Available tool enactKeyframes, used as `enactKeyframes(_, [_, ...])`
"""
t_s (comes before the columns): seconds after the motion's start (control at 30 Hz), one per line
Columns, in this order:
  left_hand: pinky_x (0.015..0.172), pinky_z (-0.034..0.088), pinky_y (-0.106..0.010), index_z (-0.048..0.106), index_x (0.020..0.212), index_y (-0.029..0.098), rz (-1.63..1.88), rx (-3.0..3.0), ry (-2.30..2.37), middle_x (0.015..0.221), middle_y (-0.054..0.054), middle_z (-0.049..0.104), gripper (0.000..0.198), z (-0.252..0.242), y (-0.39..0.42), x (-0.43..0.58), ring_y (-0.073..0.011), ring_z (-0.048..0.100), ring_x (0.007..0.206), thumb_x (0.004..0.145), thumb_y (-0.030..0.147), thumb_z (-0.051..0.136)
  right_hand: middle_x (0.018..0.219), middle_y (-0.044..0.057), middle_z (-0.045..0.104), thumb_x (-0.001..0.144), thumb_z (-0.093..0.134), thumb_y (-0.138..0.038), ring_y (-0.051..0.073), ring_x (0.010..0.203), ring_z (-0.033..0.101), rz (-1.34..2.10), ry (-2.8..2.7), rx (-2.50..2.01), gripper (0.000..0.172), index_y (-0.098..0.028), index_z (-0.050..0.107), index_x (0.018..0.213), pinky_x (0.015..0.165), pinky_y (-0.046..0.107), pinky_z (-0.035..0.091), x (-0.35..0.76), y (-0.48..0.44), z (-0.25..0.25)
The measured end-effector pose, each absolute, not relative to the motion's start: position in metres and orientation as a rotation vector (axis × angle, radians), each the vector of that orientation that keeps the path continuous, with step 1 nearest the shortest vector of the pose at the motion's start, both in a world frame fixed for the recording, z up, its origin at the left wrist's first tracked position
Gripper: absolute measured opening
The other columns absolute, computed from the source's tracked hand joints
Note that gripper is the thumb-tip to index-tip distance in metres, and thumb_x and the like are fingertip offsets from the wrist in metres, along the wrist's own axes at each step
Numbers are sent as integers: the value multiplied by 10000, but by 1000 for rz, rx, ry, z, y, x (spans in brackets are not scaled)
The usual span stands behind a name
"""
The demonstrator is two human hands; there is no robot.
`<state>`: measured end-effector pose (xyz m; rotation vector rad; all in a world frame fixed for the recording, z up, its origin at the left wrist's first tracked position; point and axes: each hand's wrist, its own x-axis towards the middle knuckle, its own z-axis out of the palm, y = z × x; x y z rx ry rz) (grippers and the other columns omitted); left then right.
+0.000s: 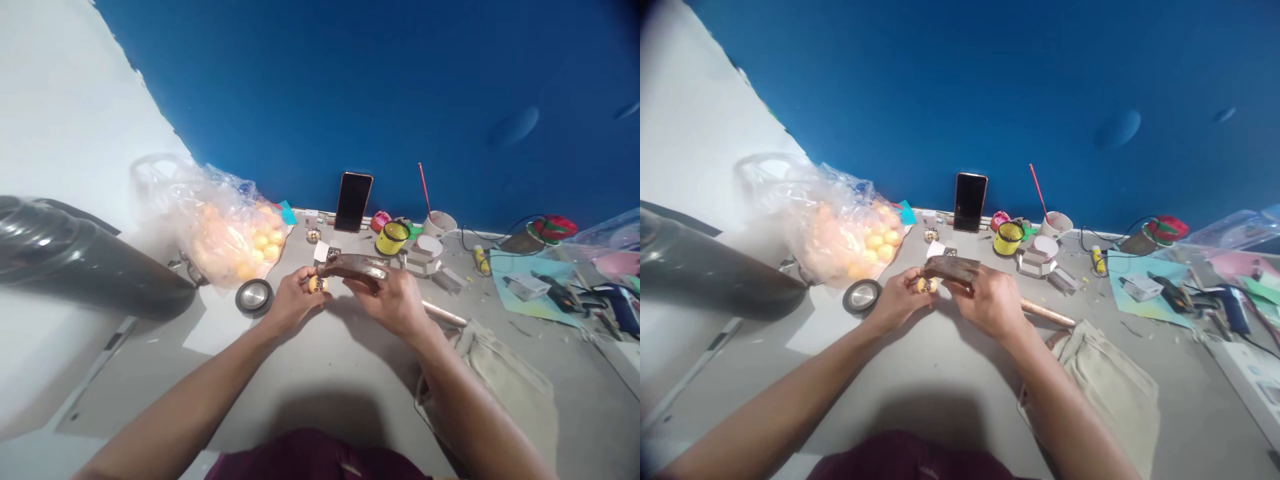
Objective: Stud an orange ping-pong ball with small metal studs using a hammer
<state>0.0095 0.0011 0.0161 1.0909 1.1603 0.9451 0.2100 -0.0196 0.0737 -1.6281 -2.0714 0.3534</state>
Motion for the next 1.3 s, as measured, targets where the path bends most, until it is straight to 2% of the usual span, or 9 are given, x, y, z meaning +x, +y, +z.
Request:
enactKeyframes(0.23, [528,532,-259,696,923,142,907,1080,1179,697,12,690,379,19,2,10,-112,599,505,574,195,832,829,74,772,886,654,-417,243,778,711,369,-2103,-1691,279,-256,778,1079,672,286,459,212,-18,71])
enactKeyframes(0.47, [511,541,-265,705,894,147,945,1049,1166,674,11,683,341,19,1,9,-118,602,496,578,182,832,863,55,783,880,670,-379,229,779,715,448,-2072,-1645,258,-273,785,1084,673,280,476,212,-18,75])
enactKeyframes(0.63, [520,537,-254,698,921,141,955,1067,1206,656,18,672,368,19,1,9,-118,609,501,586,203,838,1020,40,796,902,645,-356,233,878,730,489,-1997,-1536,316,-303,756,1194,741,285,507,212,-19,81])
enactKeyframes(0.77, [514,539,-259,700,921,144,935,1072,1192,672,19,682,366,18,1,9,-117,601,498,580,185,827,835,59,789,873,673,-411,235,765,721,463,-2054,-1700,245,-263,805,1016,669,280,483,211,-19,81])
enactKeyframes(0.93, [523,540,-266,698,950,143,947,1077,1185,661,21,673,396,18,-1,10,-125,608,509,591,219,845,930,56,797,888,648,-417,234,817,724,441,-1986,-1625,285,-275,791,1090,703,289,488,212,-20,82])
enactKeyframes(1.07, [529,535,-262,698,945,139,935,1068,1186,681,11,679,407,17,-1,11,-128,616,527,578,219,855,773,52,770,863,665,-424,223,690,696,473,-2051,-1733,229,-250,808,904,609,283,442,214,-18,82])
enactKeyframes(1.23, [545,549,-268,698,974,142,968,1088,1220,662,17,674,427,14,0,11,-134,619,539,580,213,847,724,48,753,887,636,-445,202,648,672,564,-1964,-1661,276,-234,810,920,611,286,453,217,-17,83])
enactKeyframes(1.3, [537,539,-260,697,948,142,974,1090,1216,661,18,673,397,13,0,11,-121,605,521,579,195,832,740,51,759,880,641,-417,206,663,680,591,-2008,-1668,246,-235,806,880,603,282,447,217,-17,82])
